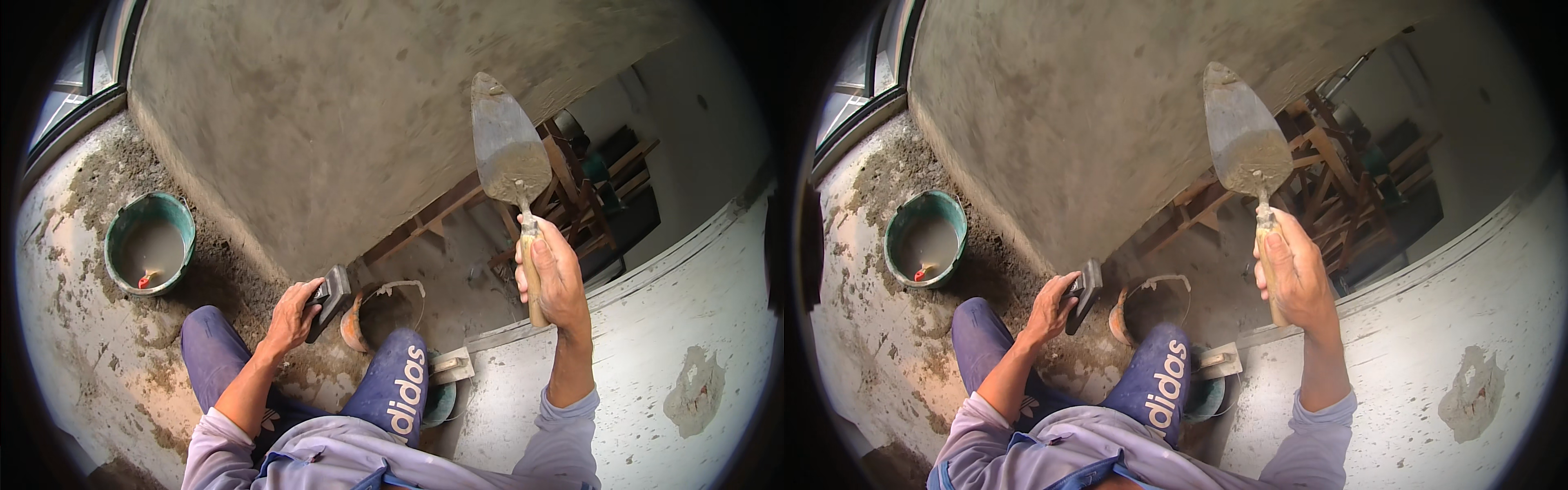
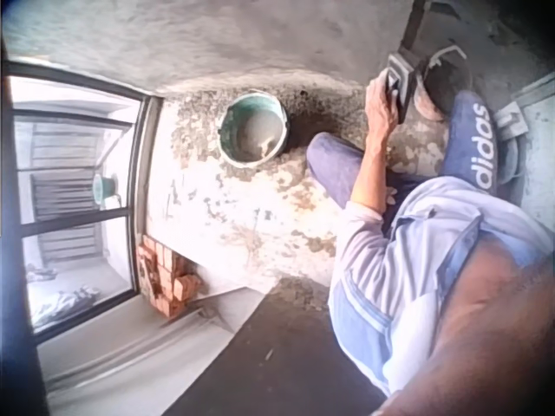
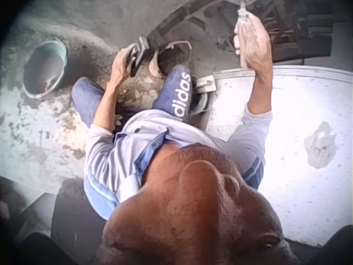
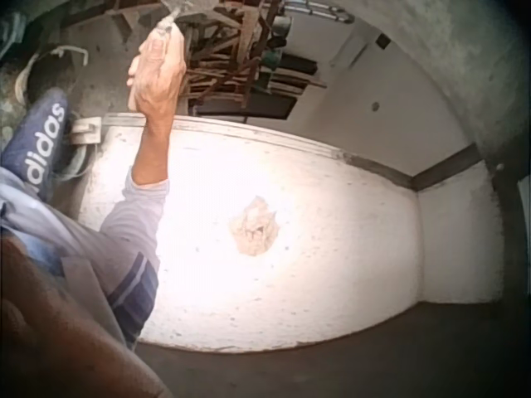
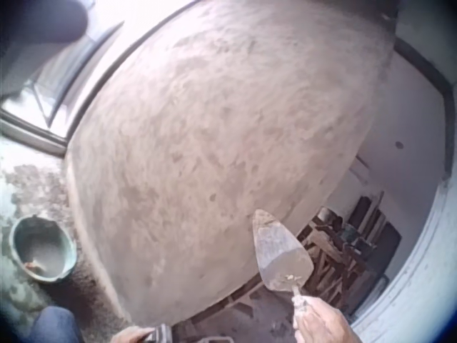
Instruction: The person is smoothing wet plaster onto a wall using a hand trowel and a float.
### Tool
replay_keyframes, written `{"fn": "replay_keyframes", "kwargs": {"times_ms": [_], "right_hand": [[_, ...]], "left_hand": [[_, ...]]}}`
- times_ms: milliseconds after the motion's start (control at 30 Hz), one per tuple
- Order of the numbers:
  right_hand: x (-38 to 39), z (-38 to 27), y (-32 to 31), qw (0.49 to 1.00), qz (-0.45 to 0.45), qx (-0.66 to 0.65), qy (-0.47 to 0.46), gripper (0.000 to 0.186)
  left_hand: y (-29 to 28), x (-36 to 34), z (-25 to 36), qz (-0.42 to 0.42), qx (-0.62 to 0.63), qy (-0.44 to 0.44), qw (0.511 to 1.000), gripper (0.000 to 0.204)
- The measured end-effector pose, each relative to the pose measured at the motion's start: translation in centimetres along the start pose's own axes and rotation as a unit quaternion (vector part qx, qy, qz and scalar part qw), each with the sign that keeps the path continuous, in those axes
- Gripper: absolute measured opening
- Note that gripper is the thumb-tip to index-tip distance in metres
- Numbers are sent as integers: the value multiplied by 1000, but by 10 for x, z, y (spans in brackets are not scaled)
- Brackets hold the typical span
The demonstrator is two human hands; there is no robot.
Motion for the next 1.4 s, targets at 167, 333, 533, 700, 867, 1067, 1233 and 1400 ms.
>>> {"fn": "replay_keyframes", "kwargs": {"times_ms": [167, 333, 533, 700, 867, 1067, 1233, 1400], "right_hand": [[-14, 11, 6, 998, -30, 24, 55, 43], [11, 46, 41, 963, -169, -151, 144, 43], [46, 117, 122, 841, -340, -384, 173, 53], [49, 137, 196, 755, -456, -413, 226, 53], [60, 152, 202, 757, -465, -380, 257, 53], [82, 163, 140, 950, -293, -22, 104, 45], [107, 129, 145, 973, -60, 139, -172, 40], [117, 142, 158, 954, -40, 204, -217, 39]], "left_hand": [[1, -3, -5, 3, 16, -20, 1000, 49], [-10, 2, -26, 57, 255, -83, 962, 41], [7, 56, -137, 14, 650, -189, 736, 45], [-1, 63, -99, 60, 522, -176, 833, 43], [-9, 67, -87, 87, 322, -177, 926, 42], [-15, 56, -94, 104, 266, -139, 948, 41], [-15, 35, -73, 106, 682, -91, 718, 37], [-22, 32, -51, 78, 693, -133, 705, 34]]}}
Point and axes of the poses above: each hand's wrist, its own x-axis away from the middle knuckle, its own y-axis out of the palm, z = x × y, the point moved 5 cm from there along -x, towards the middle knuckle, and after that the axes turned 1 degree about x, right-handed, at the moved point
